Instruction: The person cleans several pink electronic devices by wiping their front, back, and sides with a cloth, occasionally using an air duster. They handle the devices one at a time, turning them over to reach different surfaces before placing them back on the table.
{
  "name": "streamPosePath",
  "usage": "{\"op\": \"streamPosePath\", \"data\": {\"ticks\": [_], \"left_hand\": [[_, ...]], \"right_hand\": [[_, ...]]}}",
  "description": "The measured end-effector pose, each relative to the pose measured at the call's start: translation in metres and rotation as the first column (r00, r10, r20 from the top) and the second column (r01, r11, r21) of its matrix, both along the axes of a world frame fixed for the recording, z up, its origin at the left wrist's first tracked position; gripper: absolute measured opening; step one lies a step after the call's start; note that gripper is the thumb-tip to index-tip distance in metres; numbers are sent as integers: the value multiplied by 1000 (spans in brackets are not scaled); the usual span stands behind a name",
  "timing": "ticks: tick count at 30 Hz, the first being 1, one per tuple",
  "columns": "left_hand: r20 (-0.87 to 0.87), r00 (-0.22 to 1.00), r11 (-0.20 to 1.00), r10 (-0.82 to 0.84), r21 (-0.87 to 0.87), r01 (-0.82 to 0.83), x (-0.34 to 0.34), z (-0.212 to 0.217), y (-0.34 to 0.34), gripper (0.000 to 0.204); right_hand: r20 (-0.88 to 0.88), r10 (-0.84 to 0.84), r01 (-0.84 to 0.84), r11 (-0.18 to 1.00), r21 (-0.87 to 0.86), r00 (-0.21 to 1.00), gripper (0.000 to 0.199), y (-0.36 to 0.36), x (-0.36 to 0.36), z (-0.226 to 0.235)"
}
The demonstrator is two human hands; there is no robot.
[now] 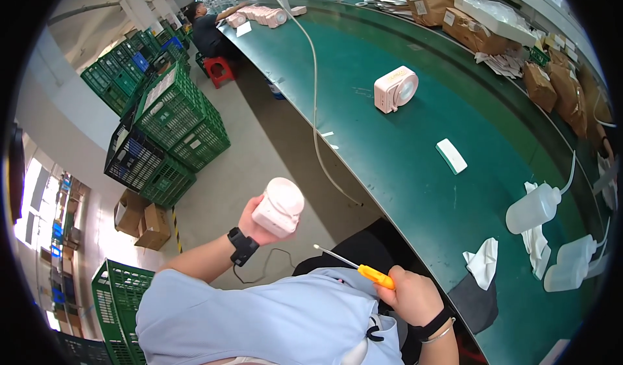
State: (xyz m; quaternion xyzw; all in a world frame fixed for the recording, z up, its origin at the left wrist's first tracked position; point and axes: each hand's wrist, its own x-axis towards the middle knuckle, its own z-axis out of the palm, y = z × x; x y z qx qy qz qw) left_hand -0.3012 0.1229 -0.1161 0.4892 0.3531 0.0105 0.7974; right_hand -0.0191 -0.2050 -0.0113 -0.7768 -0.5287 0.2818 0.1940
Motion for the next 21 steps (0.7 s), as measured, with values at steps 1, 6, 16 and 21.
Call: {"op": "streamPosePath", "data": {"ticks": [1, 6, 16, 21], "left_hand": [[-6, 995, 993, 100, 65, -99, -1, -2, -3, 94], [-27, 999, 972, 21, 236, -14, -4, 12, 11, 97], [695, 718, 719, 37, -517, 464, 111, 46, -34, 121], [717, 692, 630, -87, -499, 595, 164, 40, -52, 123]], "right_hand": [[-61, 17, -17, 1000, 6, 998, 35, -2, -1, 1], [64, -90, 87, 995, 38, 994, 29, -12, 3, 4], [-692, -549, 874, 178, 452, 469, 26, -132, -33, -39], [-596, -792, 777, -292, 558, 130, 34, -221, -23, -87]]}}
